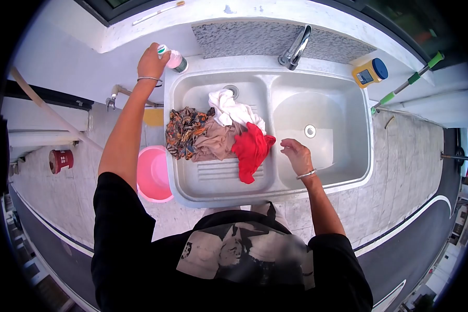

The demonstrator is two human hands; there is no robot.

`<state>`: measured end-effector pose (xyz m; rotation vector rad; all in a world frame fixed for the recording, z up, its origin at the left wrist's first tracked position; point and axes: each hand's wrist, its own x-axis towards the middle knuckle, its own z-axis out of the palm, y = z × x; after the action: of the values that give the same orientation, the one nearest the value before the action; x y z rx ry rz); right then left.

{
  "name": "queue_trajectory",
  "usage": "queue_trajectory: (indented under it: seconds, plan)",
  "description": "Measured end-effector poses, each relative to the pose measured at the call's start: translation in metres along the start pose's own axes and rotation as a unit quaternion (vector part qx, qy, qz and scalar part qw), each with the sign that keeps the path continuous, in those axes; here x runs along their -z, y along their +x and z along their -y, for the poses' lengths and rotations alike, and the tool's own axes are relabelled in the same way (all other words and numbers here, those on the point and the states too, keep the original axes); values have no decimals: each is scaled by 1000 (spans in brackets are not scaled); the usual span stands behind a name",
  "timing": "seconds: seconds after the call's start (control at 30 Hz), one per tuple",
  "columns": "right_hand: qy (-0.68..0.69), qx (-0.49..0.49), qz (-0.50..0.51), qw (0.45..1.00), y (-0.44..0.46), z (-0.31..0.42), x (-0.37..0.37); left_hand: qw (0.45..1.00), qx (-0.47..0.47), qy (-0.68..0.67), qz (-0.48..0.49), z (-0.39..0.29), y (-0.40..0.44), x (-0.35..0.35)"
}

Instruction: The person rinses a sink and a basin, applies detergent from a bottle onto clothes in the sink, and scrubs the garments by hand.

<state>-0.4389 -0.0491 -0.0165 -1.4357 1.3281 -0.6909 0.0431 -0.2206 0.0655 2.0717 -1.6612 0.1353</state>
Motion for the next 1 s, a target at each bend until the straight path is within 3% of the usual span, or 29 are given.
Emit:
queue_trajectory:
  seconds: [0.37,0.47,0.6,0.7,0.8,0.83,0.97,1.0]
  plan:
    - [-2,31,-5,999,-6,15,1,999,-24,6,20,-13,14,16]
    - [27,40,-8,999,-10,29,2,988,-139,-61,32,-44,-1,54]
    - [-14,99,-21,995,-15,93,-8,943,-203,-223,140,-100,-42,107]
    - [-64,224,4,973,-14,136,-15,886,-250,-322,220,-135,-82,116]
    - [-99,234,51,966,-18,155,-19,829,-238,-399,311,-166,-122,118]
    - [-62,213,78,972,-19,155,-21,805,-205,-413,373,-177,-129,123]
    - [-67,66,152,984,-38,140,-19,784,-176,-464,373,-185,-177,78]
    - [-79,37,170,982,-42,131,-16,773,-130,-475,400,-185,-183,74]
